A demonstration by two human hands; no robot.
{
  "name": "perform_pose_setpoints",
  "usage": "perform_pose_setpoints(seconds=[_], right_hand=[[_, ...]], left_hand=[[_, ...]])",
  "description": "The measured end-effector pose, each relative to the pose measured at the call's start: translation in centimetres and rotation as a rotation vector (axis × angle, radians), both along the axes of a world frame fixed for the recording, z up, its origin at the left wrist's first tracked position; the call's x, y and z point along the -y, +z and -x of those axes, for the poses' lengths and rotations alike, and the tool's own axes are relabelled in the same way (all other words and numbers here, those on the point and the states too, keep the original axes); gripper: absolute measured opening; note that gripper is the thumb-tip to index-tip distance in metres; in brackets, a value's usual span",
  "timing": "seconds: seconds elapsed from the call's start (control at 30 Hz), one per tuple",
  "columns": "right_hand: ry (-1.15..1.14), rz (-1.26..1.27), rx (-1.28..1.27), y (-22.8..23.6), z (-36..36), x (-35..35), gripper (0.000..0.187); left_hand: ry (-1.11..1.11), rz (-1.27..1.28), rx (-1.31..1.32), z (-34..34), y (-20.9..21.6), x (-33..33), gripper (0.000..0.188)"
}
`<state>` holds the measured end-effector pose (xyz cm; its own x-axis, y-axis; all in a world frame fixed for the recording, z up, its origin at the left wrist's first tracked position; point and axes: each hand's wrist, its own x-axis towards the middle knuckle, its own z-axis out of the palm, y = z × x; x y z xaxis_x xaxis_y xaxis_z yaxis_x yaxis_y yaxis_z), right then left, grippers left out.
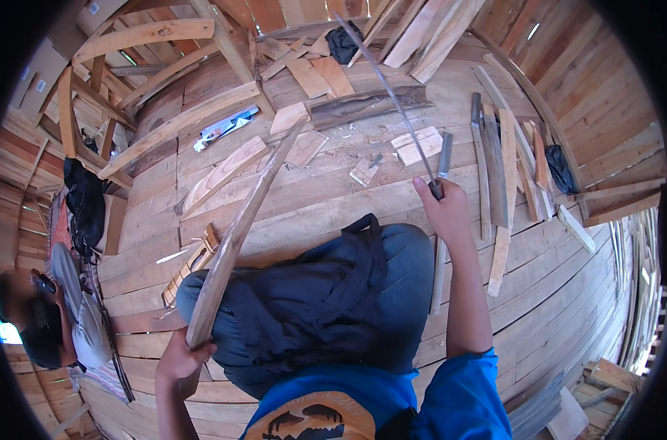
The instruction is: The person shapes a piece of wood by scraping it with a large blade and then uses a small saw to cut a notch into it.
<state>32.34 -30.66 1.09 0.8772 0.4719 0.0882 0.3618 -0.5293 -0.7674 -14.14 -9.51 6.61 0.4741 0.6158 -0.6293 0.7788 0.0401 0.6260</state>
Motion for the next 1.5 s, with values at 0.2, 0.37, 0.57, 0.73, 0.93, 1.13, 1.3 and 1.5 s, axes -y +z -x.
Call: perform_pose_setpoints(seconds=[0.2,0.37,0.57,0.73,0.93,1.13,1.3,1.5], right_hand=[[0.44,-0.049,0.132,5.8,4.0,2.7,0.061],[0.732,0.002,0.313,4.6,6.7,-0.4,0.062],[0.778,0.078,0.315,2.2,5.0,-2.7,0.067],[0.717,0.019,0.296,0.0,4.4,-3.6,0.061],[0.701,0.221,0.224,-1.9,6.9,-6.4,0.034],[0.697,0.339,0.367,-1.3,9.3,-9.5,0.013],[0.323,0.605,0.41,-1.7,3.1,-7.9,0.011],[-0.074,0.695,0.182,-1.5,-2.6,-2.6,0.016]], left_hand=[[-0.115,0.055,-0.024,-5.3,5.2,4.5,0.033],[-0.047,0.125,-0.05,-8.0,6.0,6.0,0.041],[-0.245,0.034,-0.098,-12.7,5.3,3.9,0.035],[-0.384,0.018,-0.142,-15.1,3.5,0.6,0.032],[-0.268,0.286,-0.169,-14.3,0.6,-2.7,0.034],[-0.473,0.104,-0.018,-13.7,-1.4,-4.2,0.035],[-0.53,0.034,0.054,-11.3,-2.8,-4.9,0.034],[-0.52,0.075,0.023,-11.1,-3.0,-5.3,0.031]])
